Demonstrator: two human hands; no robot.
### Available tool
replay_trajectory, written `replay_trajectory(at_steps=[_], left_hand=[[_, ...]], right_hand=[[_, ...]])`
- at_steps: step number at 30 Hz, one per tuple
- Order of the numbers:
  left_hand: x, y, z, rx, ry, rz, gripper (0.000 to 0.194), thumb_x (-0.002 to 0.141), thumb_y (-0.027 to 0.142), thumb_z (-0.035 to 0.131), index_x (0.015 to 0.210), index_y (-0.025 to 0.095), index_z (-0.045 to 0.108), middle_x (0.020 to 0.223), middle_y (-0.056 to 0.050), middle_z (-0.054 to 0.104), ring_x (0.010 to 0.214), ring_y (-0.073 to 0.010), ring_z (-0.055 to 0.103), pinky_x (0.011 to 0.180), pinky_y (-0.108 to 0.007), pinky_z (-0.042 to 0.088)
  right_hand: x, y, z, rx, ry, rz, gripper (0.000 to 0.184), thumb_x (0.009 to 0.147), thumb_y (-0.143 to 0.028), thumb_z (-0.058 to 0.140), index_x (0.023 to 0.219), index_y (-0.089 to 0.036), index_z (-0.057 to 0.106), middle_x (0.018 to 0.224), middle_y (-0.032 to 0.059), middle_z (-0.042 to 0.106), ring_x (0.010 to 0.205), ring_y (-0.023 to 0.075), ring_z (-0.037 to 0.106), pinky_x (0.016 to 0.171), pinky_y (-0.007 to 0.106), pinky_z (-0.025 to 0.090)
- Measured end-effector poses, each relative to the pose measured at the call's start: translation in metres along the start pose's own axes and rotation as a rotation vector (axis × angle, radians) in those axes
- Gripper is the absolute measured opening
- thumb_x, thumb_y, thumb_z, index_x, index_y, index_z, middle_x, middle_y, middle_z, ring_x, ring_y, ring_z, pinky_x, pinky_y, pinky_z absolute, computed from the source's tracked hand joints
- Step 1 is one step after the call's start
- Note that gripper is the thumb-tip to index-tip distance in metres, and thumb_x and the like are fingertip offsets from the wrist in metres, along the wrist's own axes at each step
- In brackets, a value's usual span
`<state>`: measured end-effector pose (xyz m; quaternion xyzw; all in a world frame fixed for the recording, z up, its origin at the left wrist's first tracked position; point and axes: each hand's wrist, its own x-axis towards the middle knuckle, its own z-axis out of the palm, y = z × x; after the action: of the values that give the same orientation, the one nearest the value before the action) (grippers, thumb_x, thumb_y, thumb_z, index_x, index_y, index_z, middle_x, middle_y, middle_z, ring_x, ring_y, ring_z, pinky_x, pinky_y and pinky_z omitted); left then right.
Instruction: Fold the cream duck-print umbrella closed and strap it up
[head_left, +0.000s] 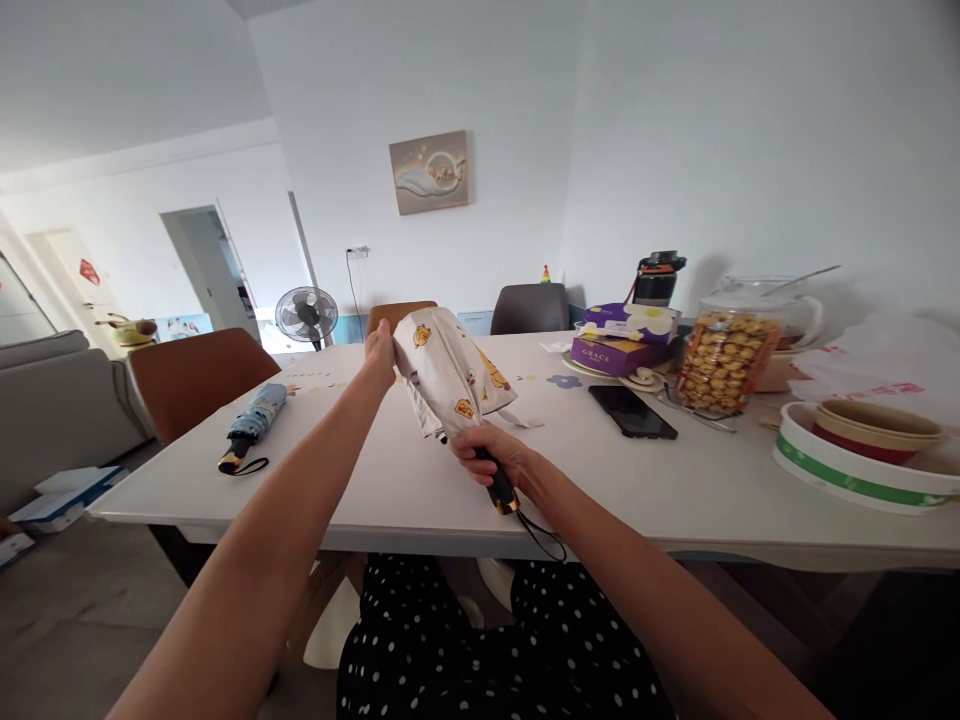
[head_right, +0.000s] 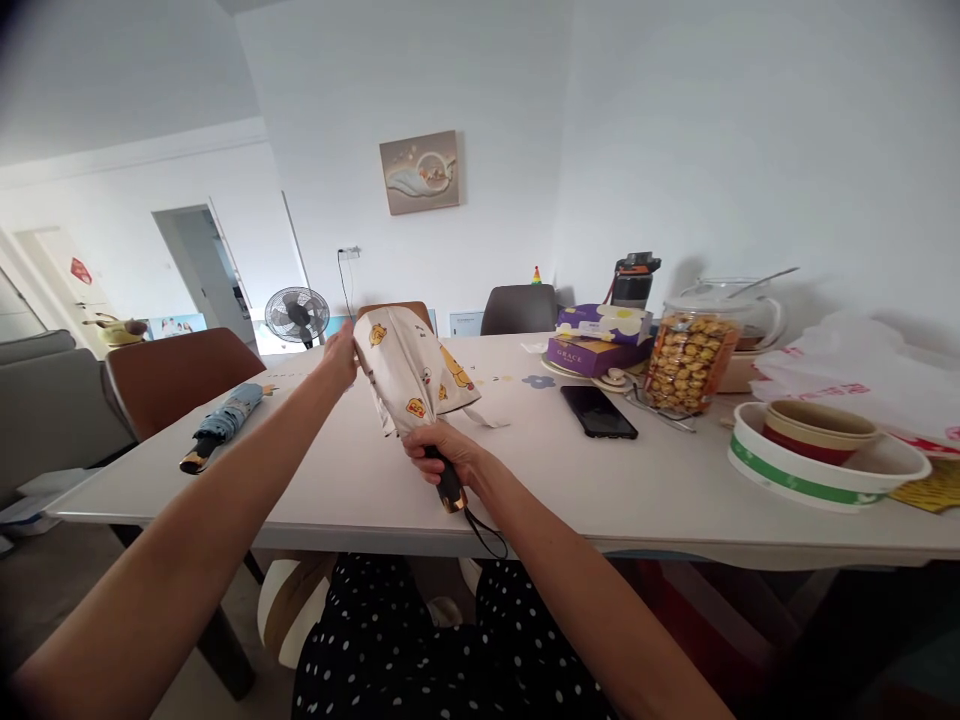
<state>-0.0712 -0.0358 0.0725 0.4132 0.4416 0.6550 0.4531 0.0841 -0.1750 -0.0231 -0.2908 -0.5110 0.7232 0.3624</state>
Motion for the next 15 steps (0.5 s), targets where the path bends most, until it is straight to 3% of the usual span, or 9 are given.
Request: replay_trajectory(at_steps=[3,5,7,9,10,12,15], left_hand=[[-0.022,-0.008,-0.012,0.063,0.082,0.118,0.007,0.078,0.025,0.053,0.078,0.019,0.049,0.075,0.000,0.052,0.073,-0.0124,0.052,0.067,-0.026,0.043],[-0.047,-0.019,-0.014,0.067,0.068,0.191,0.012,0.075,0.023,0.057,0.085,0.020,0.051,0.081,0.000,0.054,0.075,-0.0111,0.052,0.068,-0.024,0.042],[-0.076,-0.031,-0.011,0.071,-0.113,0.207,0.019,0.075,0.034,0.060,0.083,0.018,0.054,0.082,-0.003,0.057,0.074,-0.0130,0.054,0.064,-0.025,0.044],[-0.099,-0.042,-0.003,0.072,-0.431,0.056,0.032,0.072,0.045,0.063,0.075,0.014,0.058,0.077,-0.007,0.060,0.068,-0.0150,0.056,0.061,-0.027,0.046],[-0.108,-0.046,0.001,0.090,-0.511,0.004,0.036,0.069,0.048,0.066,0.073,0.014,0.059,0.073,-0.008,0.061,0.063,-0.0157,0.056,0.057,-0.028,0.046],[-0.117,-0.050,0.007,0.105,-0.586,-0.080,0.038,0.062,0.048,0.072,0.071,0.012,0.061,0.064,-0.009,0.062,0.056,-0.0173,0.056,0.050,-0.029,0.045],[-0.116,-0.052,0.009,0.034,-0.620,-0.153,0.038,0.059,0.040,0.076,0.080,0.011,0.065,0.068,-0.010,0.066,0.059,-0.0208,0.061,0.048,-0.029,0.047]], right_hand=[[0.001,-0.002,0.000,0.042,0.086,-0.068,0.022,0.071,-0.022,0.054,0.054,-0.017,0.041,0.041,-0.0094,0.030,0.030,0.0023,0.022,0.029,0.016,0.029],[0.002,-0.003,0.001,0.069,0.164,-0.122,0.022,0.071,-0.023,0.054,0.056,-0.018,0.040,0.042,-0.0091,0.031,0.031,0.0024,0.022,0.030,0.016,0.029],[0.003,-0.004,0.004,0.077,0.254,-0.163,0.019,0.070,-0.022,0.056,0.059,-0.018,0.041,0.044,-0.0086,0.035,0.031,0.0026,0.024,0.030,0.017,0.030],[0.005,-0.003,0.007,0.059,0.343,-0.198,0.015,0.067,-0.021,0.059,0.063,-0.018,0.045,0.047,-0.0080,0.040,0.032,0.0030,0.028,0.030,0.018,0.031],[0.006,-0.003,0.008,0.036,0.381,-0.211,0.014,0.066,-0.021,0.060,0.065,-0.018,0.047,0.048,-0.0077,0.042,0.032,0.0035,0.030,0.030,0.019,0.033],[0.008,0.000,0.010,-0.039,0.434,-0.231,0.014,0.064,-0.021,0.062,0.066,-0.018,0.049,0.048,-0.0067,0.044,0.032,0.0052,0.035,0.030,0.020,0.035],[0.009,0.004,0.011,-0.163,0.451,-0.227,0.017,0.064,-0.020,0.063,0.059,-0.017,0.047,0.043,-0.0052,0.044,0.032,0.0078,0.039,0.030,0.023,0.038]])
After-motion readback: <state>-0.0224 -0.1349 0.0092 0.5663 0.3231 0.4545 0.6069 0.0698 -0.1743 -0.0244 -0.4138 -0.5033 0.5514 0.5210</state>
